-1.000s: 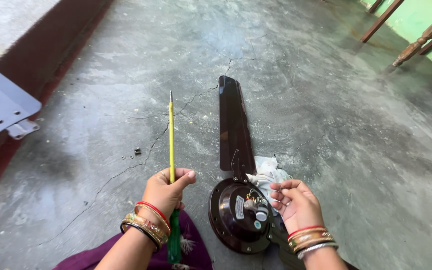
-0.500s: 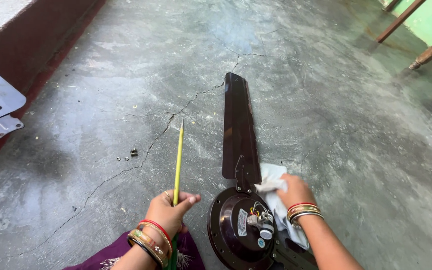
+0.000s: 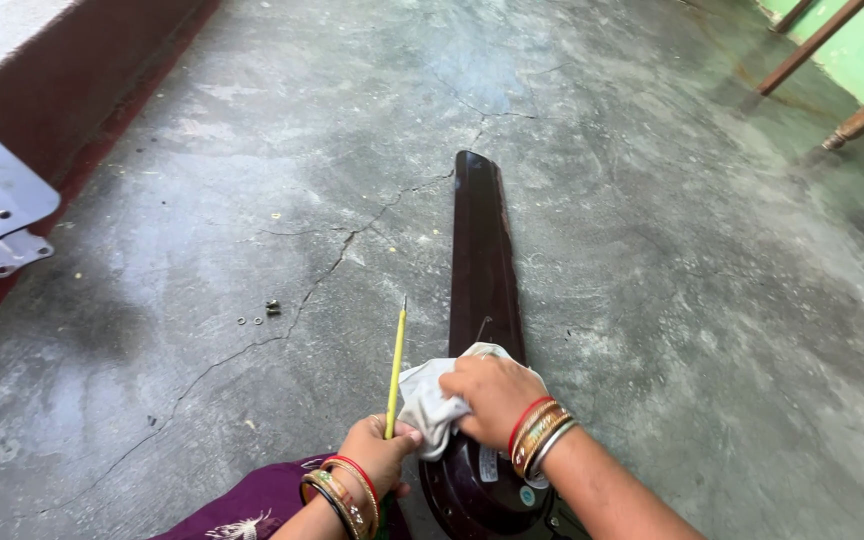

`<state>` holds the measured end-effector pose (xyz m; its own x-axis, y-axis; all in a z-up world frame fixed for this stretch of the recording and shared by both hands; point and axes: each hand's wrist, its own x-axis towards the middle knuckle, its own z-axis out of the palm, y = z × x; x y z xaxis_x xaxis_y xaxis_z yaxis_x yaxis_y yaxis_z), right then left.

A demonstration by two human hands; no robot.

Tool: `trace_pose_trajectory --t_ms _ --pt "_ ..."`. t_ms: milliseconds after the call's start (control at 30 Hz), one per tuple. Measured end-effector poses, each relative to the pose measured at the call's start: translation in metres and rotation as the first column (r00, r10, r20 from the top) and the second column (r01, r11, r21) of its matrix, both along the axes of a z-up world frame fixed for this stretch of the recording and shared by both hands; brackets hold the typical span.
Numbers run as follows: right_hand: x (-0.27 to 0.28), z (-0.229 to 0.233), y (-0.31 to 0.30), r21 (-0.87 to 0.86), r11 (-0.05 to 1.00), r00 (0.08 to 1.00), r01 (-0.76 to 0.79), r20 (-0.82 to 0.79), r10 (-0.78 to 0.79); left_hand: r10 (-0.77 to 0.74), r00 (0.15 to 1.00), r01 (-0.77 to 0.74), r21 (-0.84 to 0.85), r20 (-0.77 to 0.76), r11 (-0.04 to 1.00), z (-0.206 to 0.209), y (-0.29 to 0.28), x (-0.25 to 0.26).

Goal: The person uses a screwdriver to loosen and tighten screws on the central hub of a ceiling fan lying on the floor. They also wipe the fan hub with a cloth during the process.

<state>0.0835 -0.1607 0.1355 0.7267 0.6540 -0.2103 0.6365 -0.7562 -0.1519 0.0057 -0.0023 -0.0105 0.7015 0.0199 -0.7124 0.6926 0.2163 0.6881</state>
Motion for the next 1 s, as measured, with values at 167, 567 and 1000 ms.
trace_pose_trajectory --t_ms 167,567,1000 --pt "0.022 0.0 0.01 -0.071 0.984 0.985 0.163 0.076 -0.158 0.002 1.0 -0.002 0.018 -0.011 1.0 0.003 -0.001 -0.001" --pt "0.032 0.013 -0.005 -0.167 0.902 0.912 0.399 0.178 -0.37 -0.019 1.0 0.019 -0.008 0.016 1.0 0.008 0.001 0.004" --pt "-0.066 0.047 -0.123 0.523 -0.226 0.561 0.822 -0.812 0.161 0.099 0.962 -0.056 -0.171 0.253 0.984 0.089 0.017 -0.028"
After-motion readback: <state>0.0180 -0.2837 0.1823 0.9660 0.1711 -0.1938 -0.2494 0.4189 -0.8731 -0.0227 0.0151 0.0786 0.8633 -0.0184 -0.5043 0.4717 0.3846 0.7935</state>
